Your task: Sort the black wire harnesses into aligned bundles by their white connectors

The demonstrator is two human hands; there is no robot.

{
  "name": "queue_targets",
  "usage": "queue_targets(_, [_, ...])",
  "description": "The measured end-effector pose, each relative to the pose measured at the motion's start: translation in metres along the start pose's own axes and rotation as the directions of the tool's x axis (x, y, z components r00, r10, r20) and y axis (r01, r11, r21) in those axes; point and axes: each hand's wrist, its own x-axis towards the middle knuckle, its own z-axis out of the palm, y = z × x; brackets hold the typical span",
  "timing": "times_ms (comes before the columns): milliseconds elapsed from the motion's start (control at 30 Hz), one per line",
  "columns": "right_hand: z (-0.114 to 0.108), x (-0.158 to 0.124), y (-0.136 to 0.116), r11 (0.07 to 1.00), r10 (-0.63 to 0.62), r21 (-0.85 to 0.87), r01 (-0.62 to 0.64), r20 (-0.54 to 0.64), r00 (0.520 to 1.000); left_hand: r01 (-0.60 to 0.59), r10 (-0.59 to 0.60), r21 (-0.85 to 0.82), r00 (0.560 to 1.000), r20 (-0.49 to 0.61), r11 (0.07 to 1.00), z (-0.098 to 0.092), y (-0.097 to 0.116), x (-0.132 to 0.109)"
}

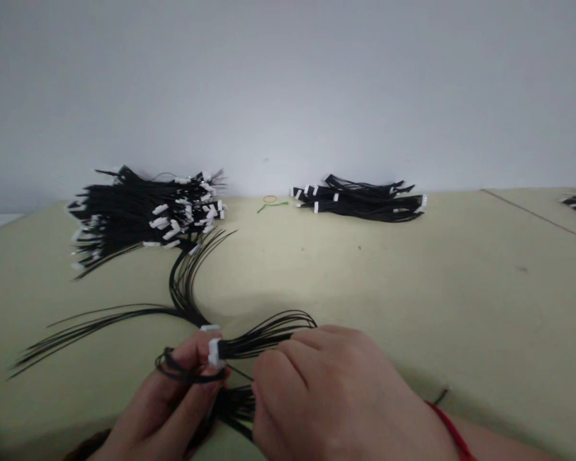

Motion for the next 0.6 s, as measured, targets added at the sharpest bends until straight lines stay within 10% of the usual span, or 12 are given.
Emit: queue_targets(600, [0.002, -0.001, -0.004, 1.000, -0.021, -0.002, 0.022, 0.028, 0.999, -0.165, 0.123, 0.208, 0.972, 0.203, 0.964, -0.009, 0.005, -0.002])
